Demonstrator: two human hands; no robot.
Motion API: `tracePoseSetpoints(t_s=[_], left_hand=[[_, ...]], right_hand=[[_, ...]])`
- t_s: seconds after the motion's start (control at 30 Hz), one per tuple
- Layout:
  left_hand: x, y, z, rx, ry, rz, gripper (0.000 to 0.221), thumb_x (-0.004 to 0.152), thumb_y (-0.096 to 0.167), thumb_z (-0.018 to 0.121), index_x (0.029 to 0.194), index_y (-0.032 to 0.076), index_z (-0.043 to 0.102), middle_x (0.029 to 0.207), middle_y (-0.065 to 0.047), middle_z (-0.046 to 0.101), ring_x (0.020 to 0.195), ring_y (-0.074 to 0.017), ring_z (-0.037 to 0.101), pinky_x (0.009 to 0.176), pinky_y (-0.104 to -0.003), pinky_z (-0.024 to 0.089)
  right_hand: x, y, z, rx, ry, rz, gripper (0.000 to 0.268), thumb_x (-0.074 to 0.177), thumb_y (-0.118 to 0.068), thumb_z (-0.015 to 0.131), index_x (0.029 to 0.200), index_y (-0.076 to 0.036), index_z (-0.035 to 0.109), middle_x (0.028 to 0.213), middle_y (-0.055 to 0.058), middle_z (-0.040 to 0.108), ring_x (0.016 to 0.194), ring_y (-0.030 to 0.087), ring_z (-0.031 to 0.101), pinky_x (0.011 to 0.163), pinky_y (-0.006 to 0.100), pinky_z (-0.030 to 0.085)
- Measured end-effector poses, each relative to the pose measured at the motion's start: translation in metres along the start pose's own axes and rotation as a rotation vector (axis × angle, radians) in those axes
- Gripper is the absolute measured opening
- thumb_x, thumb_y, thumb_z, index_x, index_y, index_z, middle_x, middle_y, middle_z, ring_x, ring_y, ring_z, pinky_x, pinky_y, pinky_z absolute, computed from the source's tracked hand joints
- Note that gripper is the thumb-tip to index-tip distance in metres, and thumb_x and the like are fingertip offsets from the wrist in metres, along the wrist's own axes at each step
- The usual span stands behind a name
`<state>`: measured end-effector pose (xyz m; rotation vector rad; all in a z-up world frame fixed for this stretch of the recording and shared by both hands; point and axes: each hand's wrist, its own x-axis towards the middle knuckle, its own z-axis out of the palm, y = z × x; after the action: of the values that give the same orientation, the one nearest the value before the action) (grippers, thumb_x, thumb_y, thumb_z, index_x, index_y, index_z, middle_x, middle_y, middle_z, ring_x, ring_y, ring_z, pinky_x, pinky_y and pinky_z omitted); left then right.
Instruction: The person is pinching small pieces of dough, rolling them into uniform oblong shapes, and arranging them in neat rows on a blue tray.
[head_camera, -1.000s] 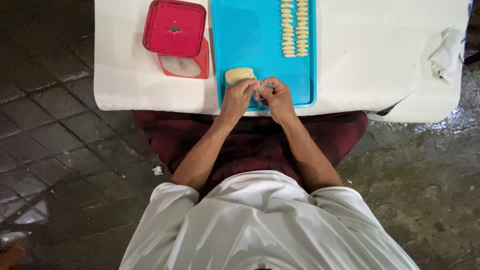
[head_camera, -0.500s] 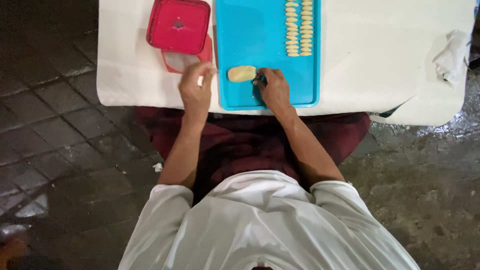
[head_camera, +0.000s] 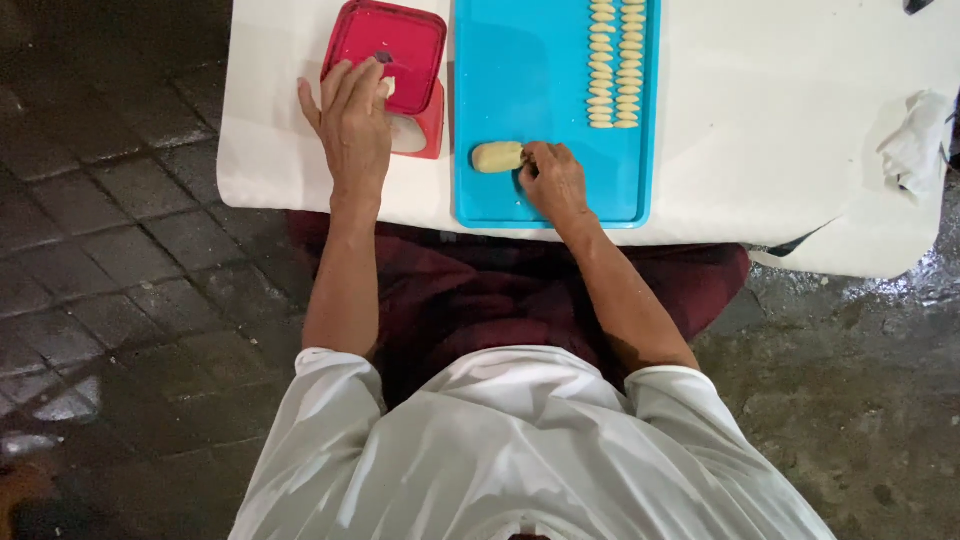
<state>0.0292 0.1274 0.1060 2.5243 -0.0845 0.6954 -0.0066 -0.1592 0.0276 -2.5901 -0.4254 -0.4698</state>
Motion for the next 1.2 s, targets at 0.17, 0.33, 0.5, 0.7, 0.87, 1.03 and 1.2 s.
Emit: tracePoseSetpoints(t_s=[0.17, 0.33, 0.5, 0.7, 0.87, 1.03, 1.2], left_hand=[[-0.024, 0.016, 0.000, -0.187, 0.159, 0.143, 0.013, 0.101, 0.008, 0.072, 0.113, 0.009, 0.077, 0.118, -0.004, 0.072, 0.116, -0.0267, 0.060, 0.111, -0.048, 0.027], [-0.095, 0.060, 0.043, -0.624, -0.029, 0.126, 0.023, 0.096, 0.005, 0.074, 0.119, 0.005, 0.074, 0.110, -0.016, 0.071, 0.104, -0.0388, 0.067, 0.095, -0.051, 0.048], [-0.110, 0.092, 0.064, -0.762, -0.192, 0.053, 0.033, 0.096, 0.016, 0.077, 0.126, 0.005, 0.072, 0.115, -0.009, 0.073, 0.105, -0.0283, 0.072, 0.092, -0.039, 0.056], [-0.106, 0.101, 0.038, -0.859, -0.171, -0.011, 0.019, 0.096, 0.006, 0.076, 0.114, 0.002, 0.076, 0.097, -0.010, 0.074, 0.088, -0.0304, 0.072, 0.079, -0.042, 0.059], [-0.095, 0.074, 0.035, -0.772, -0.159, -0.037, 0.008, 0.097, 0.015, 0.075, 0.103, 0.012, 0.077, 0.092, -0.002, 0.072, 0.086, -0.0223, 0.071, 0.081, -0.035, 0.057], [-0.028, 0.033, -0.007, -0.625, 0.078, 0.180, 0.009, 0.103, 0.007, 0.068, 0.094, 0.007, 0.070, 0.091, -0.007, 0.057, 0.089, -0.0283, 0.059, 0.083, -0.036, 0.048], [0.027, 0.019, -0.040, -0.239, 0.088, 0.089, 0.011, 0.084, -0.002, 0.078, 0.081, 0.003, 0.069, 0.081, -0.004, 0.071, 0.079, -0.0205, 0.060, 0.073, -0.033, 0.050]], right_hand=[[-0.004, 0.006, -0.022, 0.091, -0.077, 0.079, 0.018, 0.083, -0.001, 0.075, 0.098, -0.009, 0.075, 0.085, 0.008, 0.072, 0.075, 0.027, 0.070, 0.064, 0.036, 0.059], [-0.021, -0.005, -0.030, 0.885, -0.189, 0.659, 0.008, 0.098, -0.005, 0.069, 0.103, -0.007, 0.076, 0.085, 0.008, 0.074, 0.077, 0.013, 0.071, 0.069, 0.032, 0.063], [-0.025, -0.039, -0.036, 1.244, -0.091, 0.775, 0.016, 0.101, 0.006, 0.057, 0.113, 0.006, 0.068, 0.091, 0.015, 0.069, 0.080, 0.018, 0.071, 0.077, 0.032, 0.065], [-0.034, -0.036, -0.031, 1.184, -0.115, 0.702, 0.013, 0.097, 0.001, 0.068, 0.109, 0.002, 0.067, 0.084, 0.012, 0.071, 0.077, 0.017, 0.072, 0.074, 0.032, 0.065], [-0.026, -0.053, -0.033, 1.197, -0.154, 0.672, 0.010, 0.099, -0.006, 0.069, 0.108, -0.001, 0.067, 0.085, 0.009, 0.070, 0.083, 0.015, 0.071, 0.076, 0.032, 0.064], [-0.022, -0.051, -0.054, 1.095, -0.130, 0.663, 0.003, 0.101, -0.008, 0.067, 0.101, -0.007, 0.070, 0.080, 0.008, 0.068, 0.075, 0.014, 0.066, 0.069, 0.029, 0.061], [-0.023, -0.044, -0.075, 1.091, -0.170, 0.815, 0.011, 0.100, -0.017, 0.064, 0.103, -0.007, 0.067, 0.091, 0.005, 0.068, 0.084, 0.013, 0.063, 0.076, 0.026, 0.055]])
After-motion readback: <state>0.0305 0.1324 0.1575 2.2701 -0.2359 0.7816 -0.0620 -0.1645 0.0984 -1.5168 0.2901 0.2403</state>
